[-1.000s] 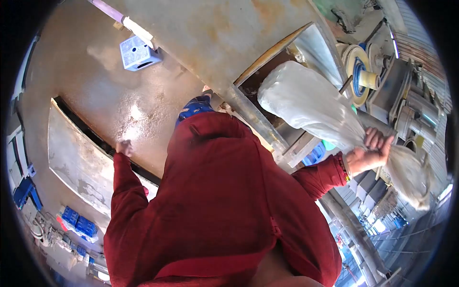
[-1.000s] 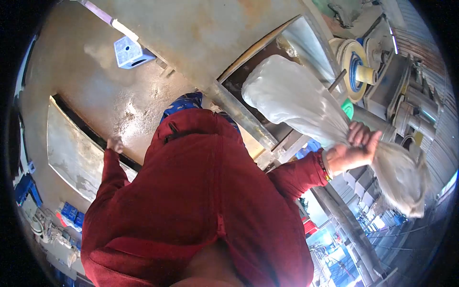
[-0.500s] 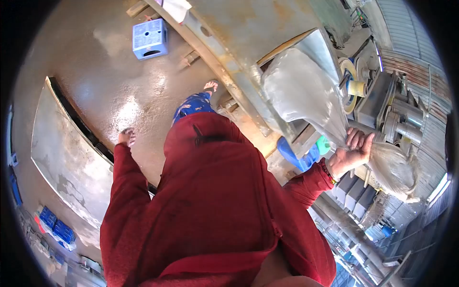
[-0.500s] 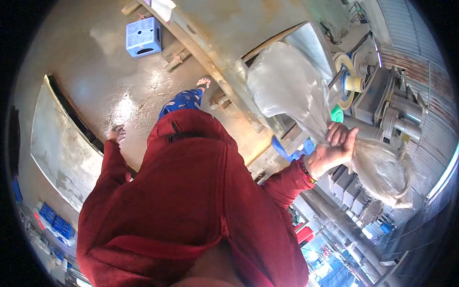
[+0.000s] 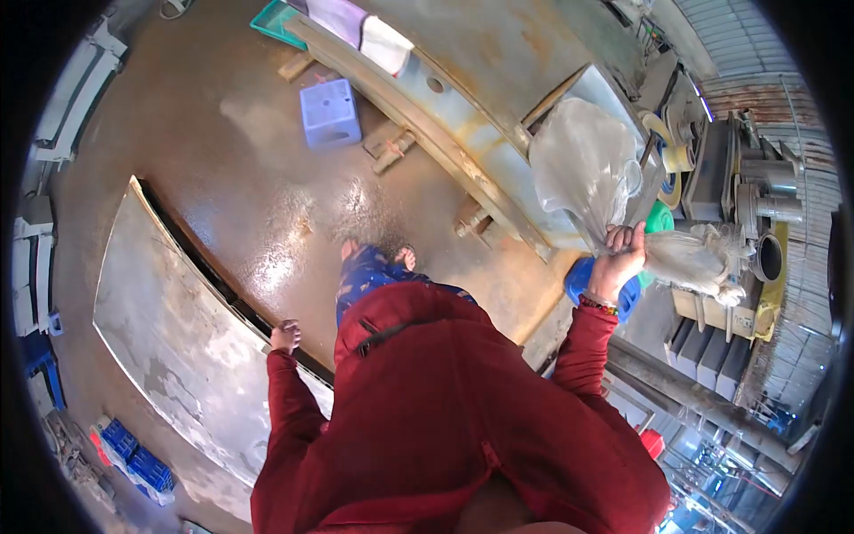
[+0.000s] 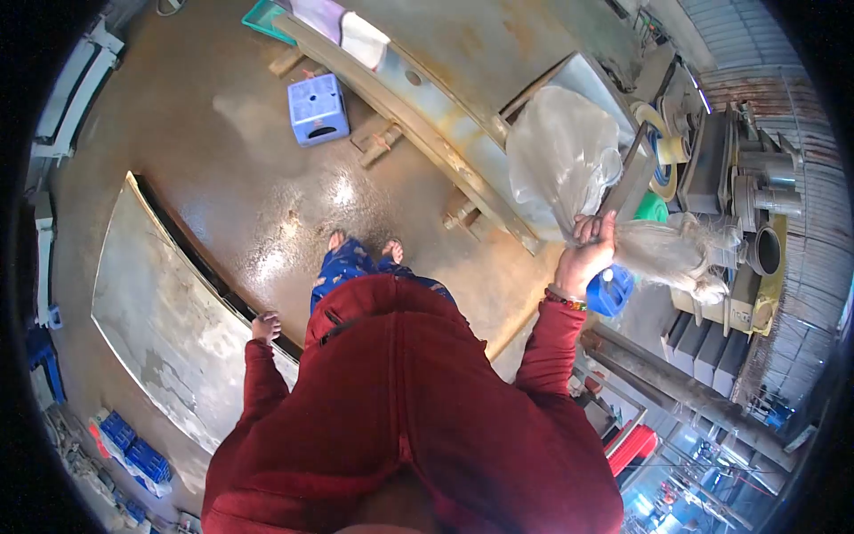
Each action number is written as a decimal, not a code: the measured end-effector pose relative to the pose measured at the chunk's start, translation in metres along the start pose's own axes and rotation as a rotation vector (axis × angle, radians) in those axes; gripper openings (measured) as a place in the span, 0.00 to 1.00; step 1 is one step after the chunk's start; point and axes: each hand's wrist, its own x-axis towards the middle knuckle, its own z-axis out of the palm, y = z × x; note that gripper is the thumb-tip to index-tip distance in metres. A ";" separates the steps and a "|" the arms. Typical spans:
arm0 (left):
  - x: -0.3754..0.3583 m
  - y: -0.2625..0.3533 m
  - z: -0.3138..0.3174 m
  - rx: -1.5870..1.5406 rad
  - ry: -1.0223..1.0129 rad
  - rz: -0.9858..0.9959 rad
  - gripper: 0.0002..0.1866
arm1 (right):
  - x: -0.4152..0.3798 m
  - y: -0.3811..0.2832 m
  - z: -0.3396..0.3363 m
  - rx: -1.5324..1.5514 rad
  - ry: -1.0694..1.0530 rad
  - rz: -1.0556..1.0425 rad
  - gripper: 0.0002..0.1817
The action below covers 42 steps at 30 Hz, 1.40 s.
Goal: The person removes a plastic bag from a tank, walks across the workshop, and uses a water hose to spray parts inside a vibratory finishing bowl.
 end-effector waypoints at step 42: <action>-0.084 -0.037 -0.261 0.298 0.431 0.352 0.12 | 0.048 0.075 -0.037 -0.364 0.247 -0.286 0.19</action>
